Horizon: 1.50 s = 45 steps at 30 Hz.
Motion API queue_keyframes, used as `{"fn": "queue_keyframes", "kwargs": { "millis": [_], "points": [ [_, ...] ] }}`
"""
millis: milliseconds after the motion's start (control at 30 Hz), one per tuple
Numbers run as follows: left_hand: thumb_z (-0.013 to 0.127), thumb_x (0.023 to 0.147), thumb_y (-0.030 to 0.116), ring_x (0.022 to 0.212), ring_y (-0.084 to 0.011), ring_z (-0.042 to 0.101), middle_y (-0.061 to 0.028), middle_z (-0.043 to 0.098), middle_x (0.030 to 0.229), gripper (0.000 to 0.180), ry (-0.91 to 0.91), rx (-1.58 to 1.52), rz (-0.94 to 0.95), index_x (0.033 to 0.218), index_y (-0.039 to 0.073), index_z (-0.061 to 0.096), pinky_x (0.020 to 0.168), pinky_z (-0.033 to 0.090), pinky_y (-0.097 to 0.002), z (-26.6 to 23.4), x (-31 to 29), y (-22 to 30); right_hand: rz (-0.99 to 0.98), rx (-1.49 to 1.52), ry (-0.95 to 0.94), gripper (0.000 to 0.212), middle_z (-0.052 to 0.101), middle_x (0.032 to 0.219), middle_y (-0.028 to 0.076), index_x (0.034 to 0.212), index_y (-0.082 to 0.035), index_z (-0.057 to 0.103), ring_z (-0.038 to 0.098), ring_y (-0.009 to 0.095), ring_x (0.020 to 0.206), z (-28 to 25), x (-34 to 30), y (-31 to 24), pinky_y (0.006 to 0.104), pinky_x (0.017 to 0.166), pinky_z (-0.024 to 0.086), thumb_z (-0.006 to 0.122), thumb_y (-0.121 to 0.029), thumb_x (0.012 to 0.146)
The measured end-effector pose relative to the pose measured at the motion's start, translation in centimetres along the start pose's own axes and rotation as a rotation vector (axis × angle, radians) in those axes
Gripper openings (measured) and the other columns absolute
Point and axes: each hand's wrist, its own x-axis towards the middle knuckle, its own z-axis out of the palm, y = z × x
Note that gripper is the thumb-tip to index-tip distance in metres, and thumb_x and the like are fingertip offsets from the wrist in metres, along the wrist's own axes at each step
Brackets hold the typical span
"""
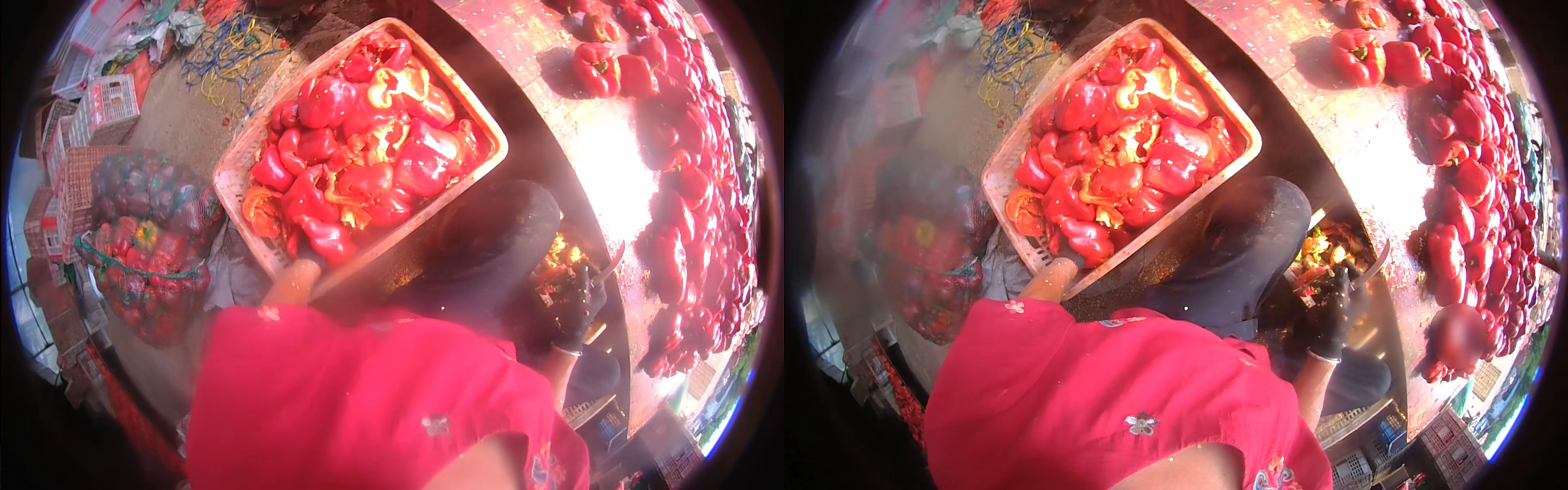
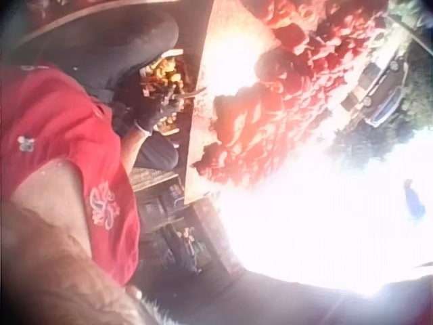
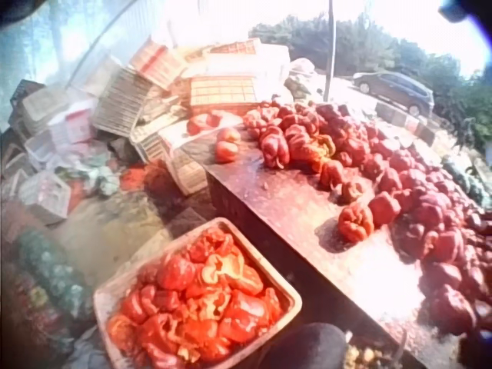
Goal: The person handles red peppers by removing stems and placing them into a bin.
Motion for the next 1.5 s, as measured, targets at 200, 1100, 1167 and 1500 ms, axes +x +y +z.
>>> {"fn": "queue_keyframes", "kwargs": {
  "millis": [200, 1100, 1167, 1500],
  "points": [
    [0.054, 0.076, 0.019, 0.095, -0.0338, 0.056, -0.0187, 0.06, 0.1, 0.028, -0.197, -0.125, 0.173, 0.1, 0.004, 0.058, 0.078, 0.045, -0.0412, -7.8, -1.6, 4.9, 0.062, 0.073, -0.131, 0.022, 0.056, 0.073, 0.0, 0.101, 0.0, 0.058, 0.05, 0.006, 0.06, -0.9, 1.1, -1.8, 0.0197, 0.052, 0.039, 0.058, -0.015, 0.085],
    [0.055, 0.078, 0.018, 0.08, -0.0342, 0.055, -0.0133, 0.06, 0.08, 0.013, -0.079, 0.271, 0.411, 0.085, 0.008, 0.058, 0.075, 0.043, -0.0454, -15.3, -1.6, 15.2, 0.076, 0.129, -0.097, 0.02, 0.057, 0.069, 0.003, 0.096, 0.001, 0.057, 0.05, 0.007, 0.053, -2.0, -2.7, -2.8, 0.0205, 0.047, 0.037, 0.058, -0.015, 0.084],
    [0.058, 0.076, 0.014, 0.08, -0.0344, 0.055, -0.0135, 0.059, 0.078, 0.012, 0.048, 0.182, 0.517, 0.086, 0.008, 0.059, 0.073, 0.044, -0.0433, -17.7, -1.7, 14.4, 0.084, 0.156, -0.133, 0.02, 0.057, 0.069, 0.003, 0.095, 0.001, 0.057, 0.051, 0.007, 0.054, -1.2, -2.2, -3.2, 0.021, 0.047, 0.037, 0.058, -0.015, 0.084],
    [0.049, 0.079, 0.025, 0.069, -0.038, 0.06, -0.0218, 0.061, 0.071, 0.027, 0.231, 0.155, -0.073, 0.072, 0.002, 0.062, 0.064, 0.048, -0.0467, -20.6, 9.2, 0.9, 0.012, 0.08, -0.162, 0.021, 0.057, 0.072, 0.004, 0.094, 0.002, 0.058, 0.052, 0.009, 0.058, 0.3, -2.8, -3.8, 0.0237, 0.048, 0.045, 0.055, -0.016, 0.085]
  ]
}}
